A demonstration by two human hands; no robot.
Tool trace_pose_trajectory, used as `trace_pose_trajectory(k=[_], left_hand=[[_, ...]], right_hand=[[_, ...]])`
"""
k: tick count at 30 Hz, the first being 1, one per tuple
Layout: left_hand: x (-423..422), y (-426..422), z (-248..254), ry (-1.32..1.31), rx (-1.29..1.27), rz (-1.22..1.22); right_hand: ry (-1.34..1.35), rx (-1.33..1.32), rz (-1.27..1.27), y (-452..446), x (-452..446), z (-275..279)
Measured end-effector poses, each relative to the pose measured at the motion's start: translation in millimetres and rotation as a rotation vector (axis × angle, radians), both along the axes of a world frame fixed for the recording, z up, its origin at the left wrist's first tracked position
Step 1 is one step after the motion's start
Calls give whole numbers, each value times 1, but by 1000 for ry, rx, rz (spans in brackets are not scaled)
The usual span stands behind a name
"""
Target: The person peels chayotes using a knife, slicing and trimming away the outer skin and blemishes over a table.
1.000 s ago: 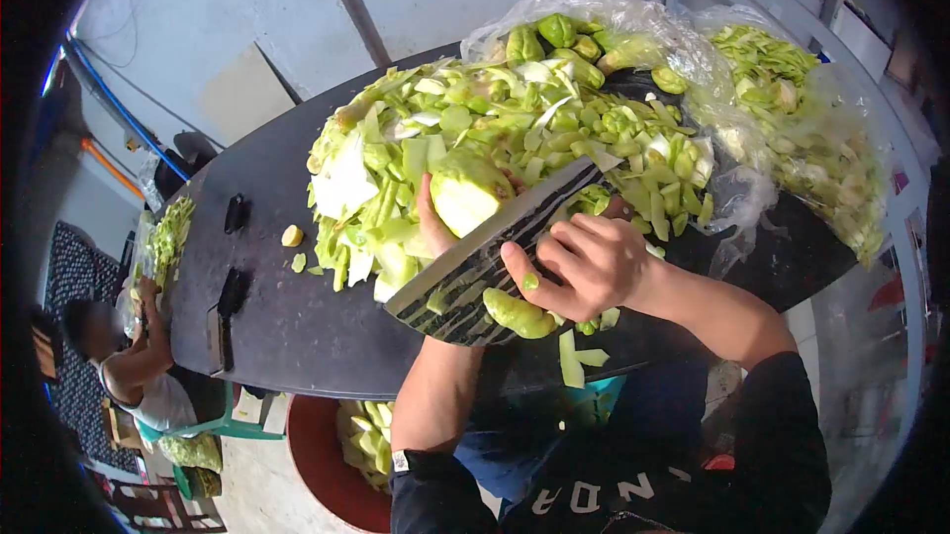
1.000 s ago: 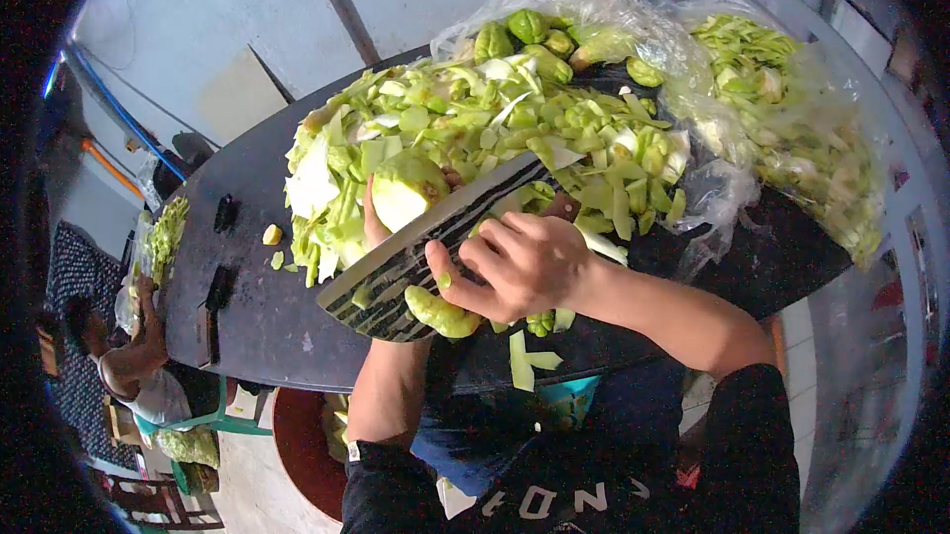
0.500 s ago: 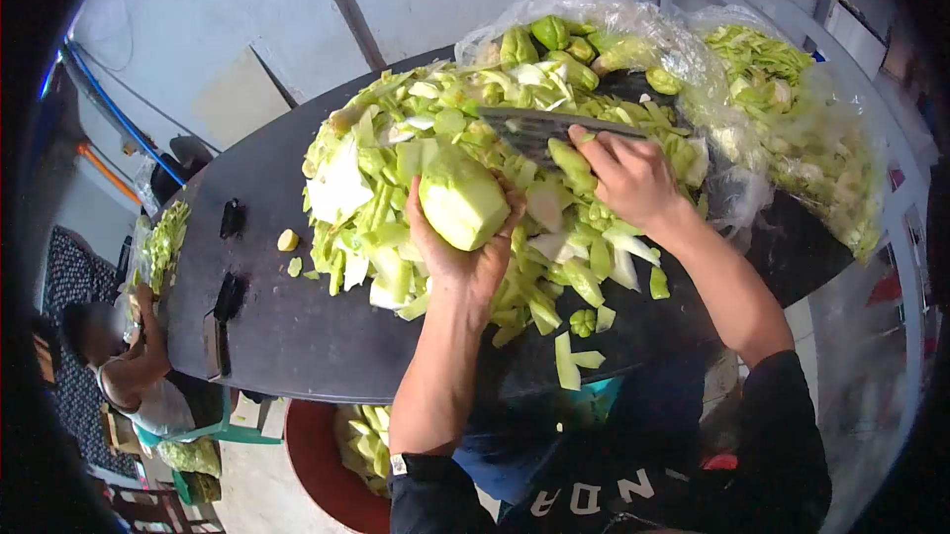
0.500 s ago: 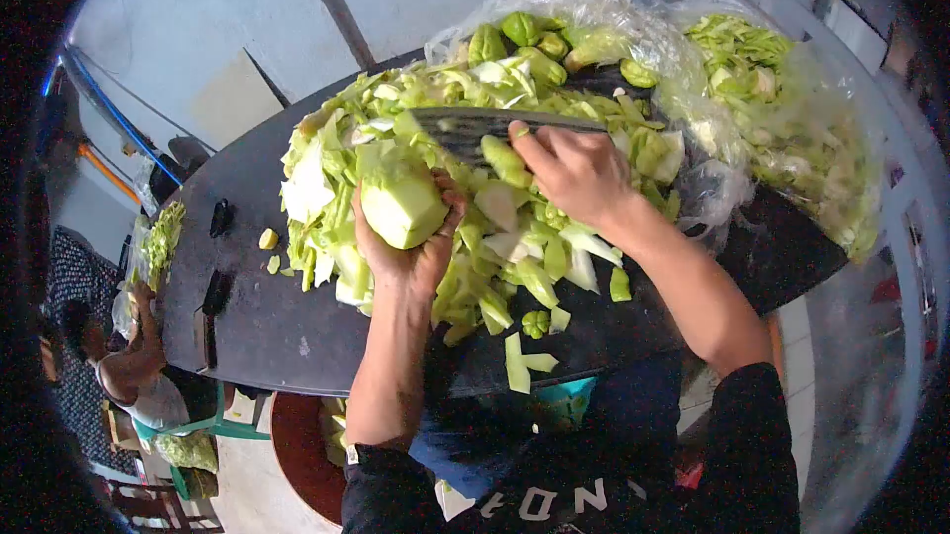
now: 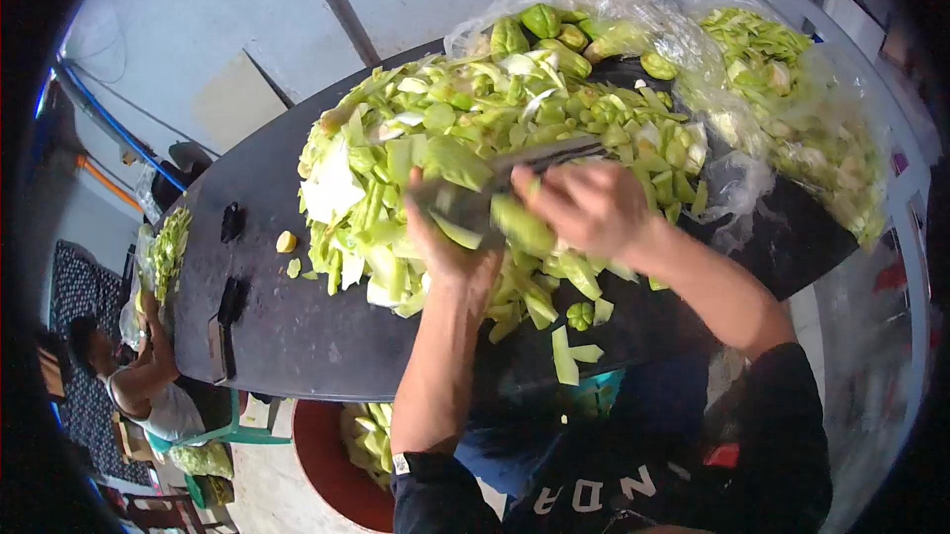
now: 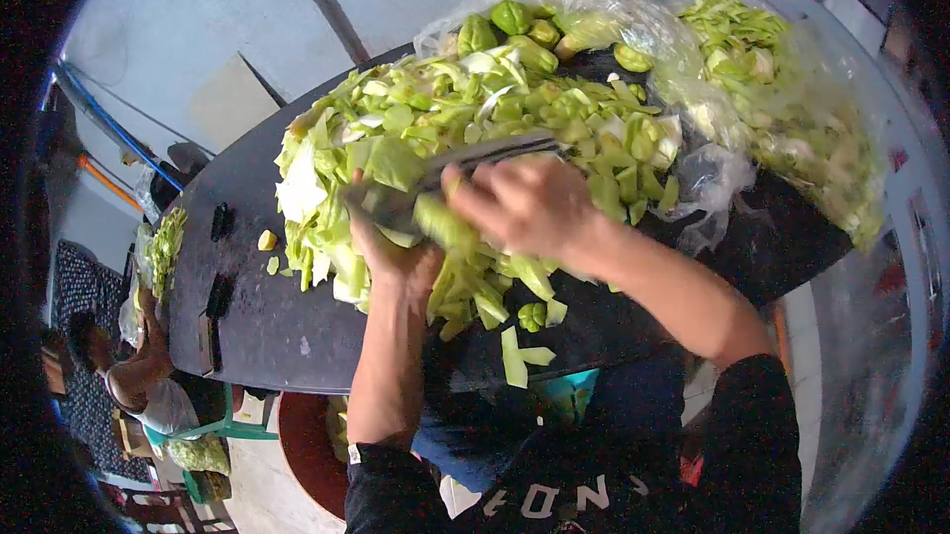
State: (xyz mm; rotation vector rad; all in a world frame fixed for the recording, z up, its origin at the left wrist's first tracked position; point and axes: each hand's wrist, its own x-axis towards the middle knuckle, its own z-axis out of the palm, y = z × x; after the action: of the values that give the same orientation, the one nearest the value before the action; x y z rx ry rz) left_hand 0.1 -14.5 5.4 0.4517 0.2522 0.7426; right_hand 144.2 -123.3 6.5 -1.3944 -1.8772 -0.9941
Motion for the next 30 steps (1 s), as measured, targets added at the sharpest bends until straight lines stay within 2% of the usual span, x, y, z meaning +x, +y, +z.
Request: trace_pose_trajectory(k=[3,9,10,11,12,14,16,18,19,22,23,24,26,28,30], left_hand=[[-1,1,6,82,60,12],[-2,7,-13,-16,165,-82],[-2,7,-17,18,184,-89],[0,10,-19,-111,75,-174],[1,9,-16,-109,75,-175],[2,1,-5,-17,124,-34],[1,-2,0,37,220,-34],[0,-2,-2,8,244,-54],[-1,1,-6,9,279,-81],[-1,0,-23,-50,254,-57],[-4,10,-37,-98,296,-151],[-3,8,-28,131,293,-97],[0,-3,-13,12,238,-42],[-1,0,-11,50,349,-126],[1,1,-11,-6,372,-189]], right_hand=[[94,-43,-99,7,22,-15],[27,-67,46,-17,-8,11],[11,37,56,-13,-11,7],[35,46,75,-13,-11,9],[59,54,95,-13,-9,10],[186,-103,-63,-1,11,-5],[211,-123,-140,3,27,-9],[303,-133,-90,-1,28,-9],[268,-44,1,-1,24,-7],[202,-53,115,-18,1,14],[122,25,141,-16,-3,14],[133,23,168,-17,-5,15],[181,-94,36,-7,14,1],[312,-204,-203,3,38,-9],[290,-163,-189,-3,41,-6]])
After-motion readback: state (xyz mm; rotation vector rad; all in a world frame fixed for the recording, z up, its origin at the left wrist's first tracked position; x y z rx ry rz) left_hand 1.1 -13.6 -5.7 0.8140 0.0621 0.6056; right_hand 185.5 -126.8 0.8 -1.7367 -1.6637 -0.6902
